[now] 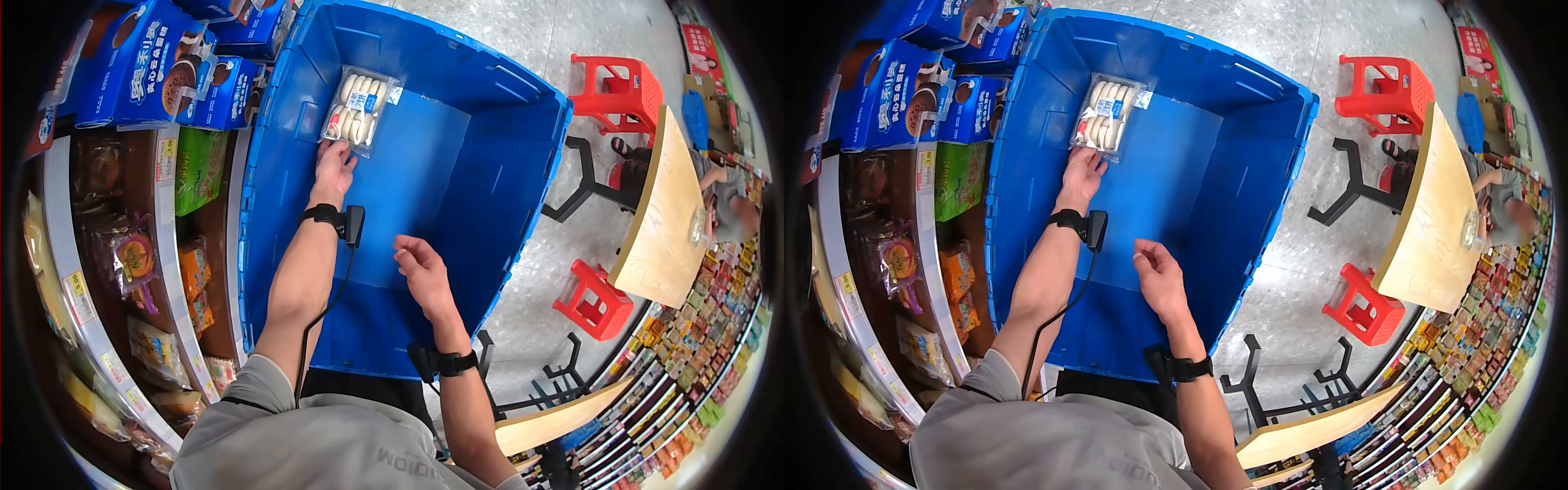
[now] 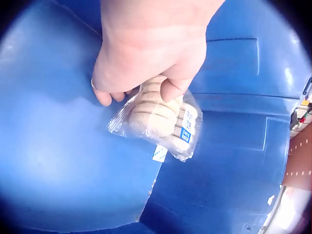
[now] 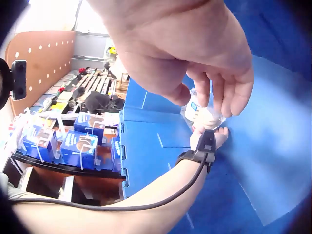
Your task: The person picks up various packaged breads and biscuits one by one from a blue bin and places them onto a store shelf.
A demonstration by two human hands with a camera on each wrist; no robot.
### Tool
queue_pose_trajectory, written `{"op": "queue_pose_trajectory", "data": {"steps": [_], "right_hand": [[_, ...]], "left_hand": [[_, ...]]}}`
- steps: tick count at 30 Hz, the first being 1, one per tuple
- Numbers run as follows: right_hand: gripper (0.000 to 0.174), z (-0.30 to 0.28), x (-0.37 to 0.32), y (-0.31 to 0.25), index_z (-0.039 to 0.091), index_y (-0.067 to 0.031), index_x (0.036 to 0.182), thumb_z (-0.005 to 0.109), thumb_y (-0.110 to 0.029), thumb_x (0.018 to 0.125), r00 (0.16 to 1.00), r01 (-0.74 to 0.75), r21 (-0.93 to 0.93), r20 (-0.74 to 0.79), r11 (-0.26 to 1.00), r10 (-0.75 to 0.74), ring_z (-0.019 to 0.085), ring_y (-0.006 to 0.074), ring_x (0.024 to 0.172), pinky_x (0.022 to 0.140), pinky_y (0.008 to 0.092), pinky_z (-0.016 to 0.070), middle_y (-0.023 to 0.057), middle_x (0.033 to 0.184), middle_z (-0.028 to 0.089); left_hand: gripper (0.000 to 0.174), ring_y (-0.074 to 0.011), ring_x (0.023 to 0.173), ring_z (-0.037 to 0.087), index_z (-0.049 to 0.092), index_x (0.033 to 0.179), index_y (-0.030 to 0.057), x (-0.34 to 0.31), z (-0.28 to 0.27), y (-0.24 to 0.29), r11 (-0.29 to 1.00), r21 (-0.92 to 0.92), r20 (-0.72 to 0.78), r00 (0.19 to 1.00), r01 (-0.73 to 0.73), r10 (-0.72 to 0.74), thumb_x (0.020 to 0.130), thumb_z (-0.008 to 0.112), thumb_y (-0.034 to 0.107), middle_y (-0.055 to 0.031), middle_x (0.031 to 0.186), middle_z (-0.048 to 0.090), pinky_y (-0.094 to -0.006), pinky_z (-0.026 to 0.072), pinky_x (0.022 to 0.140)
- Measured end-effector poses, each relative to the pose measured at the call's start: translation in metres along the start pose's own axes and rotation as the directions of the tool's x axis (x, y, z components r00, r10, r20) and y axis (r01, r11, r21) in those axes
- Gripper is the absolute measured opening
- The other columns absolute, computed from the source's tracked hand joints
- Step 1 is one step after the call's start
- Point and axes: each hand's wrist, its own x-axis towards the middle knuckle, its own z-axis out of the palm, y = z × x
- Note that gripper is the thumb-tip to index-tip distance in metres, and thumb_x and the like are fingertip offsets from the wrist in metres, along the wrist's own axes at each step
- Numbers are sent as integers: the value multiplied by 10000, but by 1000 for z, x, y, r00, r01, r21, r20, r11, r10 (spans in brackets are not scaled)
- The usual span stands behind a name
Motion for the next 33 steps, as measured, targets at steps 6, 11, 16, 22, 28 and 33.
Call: {"op": "queue_pose_trajectory", "data": {"steps": [6, 11, 16, 22, 28, 33], "right_hand": [[315, -15, -6, -12, 576, -34, 1230, 541, -189, 959, 1000, -6, -15, -27, 1000, 5, 587, 155, 1020, 870, 288, 463, 60, 1149, 616], [315, -24, -10, -21, 571, -35, 1242, 528, -179, 965, 1000, -1, -11, -5, 1000, 1, 589, 164, 1041, 879, 293, 465, 72, 1176, 614], [324, -36, -24, -26, 566, -24, 1248, 531, -171, 961, 1000, 29, -11, 8, 1000, -29, 593, 174, 1043, 883, 298, 470, 87, 1177, 617], [363, -63, -47, -18, 558, -40, 1271, 564, -211, 951, 983, 153, 66, 96, 986, -159, 597, 197, 1057, 874, 321, 486, 103, 1207, 622], [599, -60, -81, -30, 308, -51, 1455, 508, -344, 972, 947, 283, 121, -195, 952, -256, 403, 273, 1307, 998, 410, 384, 143, 1462, 382], [580, -52, -117, -43, 299, -77, 1460, 453, -380, 990, 929, 346, 294, 28, 891, -370, 407, 270, 1306, 1021, 482, 349, 128, 1435, 418]], "left_hand": [[603, -245, 1202, 472, 447, 1307, 164, 3, 7, -4, 994, -109, -31, 1000, 2, -5, 772, 664, -11, -55, 1208, 551, -554, 257, 1076], [440, -269, 1093, 535, 517, 1195, 135, 6, 8, -3, 971, -237, 29, 999, 43, -37, 797, 627, -16, -76, 1175, 566, -617, 394, 965], [437, -276, 1069, 567, 517, 1218, 120, -32, 7, 0, 979, -201, -10, 1000, 12, -14, 810, 579, -20, -100, 1173, 577, -548, 499, 863], [471, -280, 988, 641, 487, 1258, 60, -140, 5, -1, 980, -193, 336, 936, -40, 104, 810, 560, -62, -133, 1151, 610, -435, 569, 780], [648, -251, 1211, 499, 322, 1411, 123, -286, -2, -13, 985, 65, 357, 926, -158, 125, 838, 603, 13, -94, 1327, 483, -471, 498, 895], [599, -232, 1172, 544, 344, 1398, 107, -390, -15, -3, 984, -16, 581, 799, -179, 155, 865, 615, 63, -80, 1305, 518, -454, 504, 902]]}}
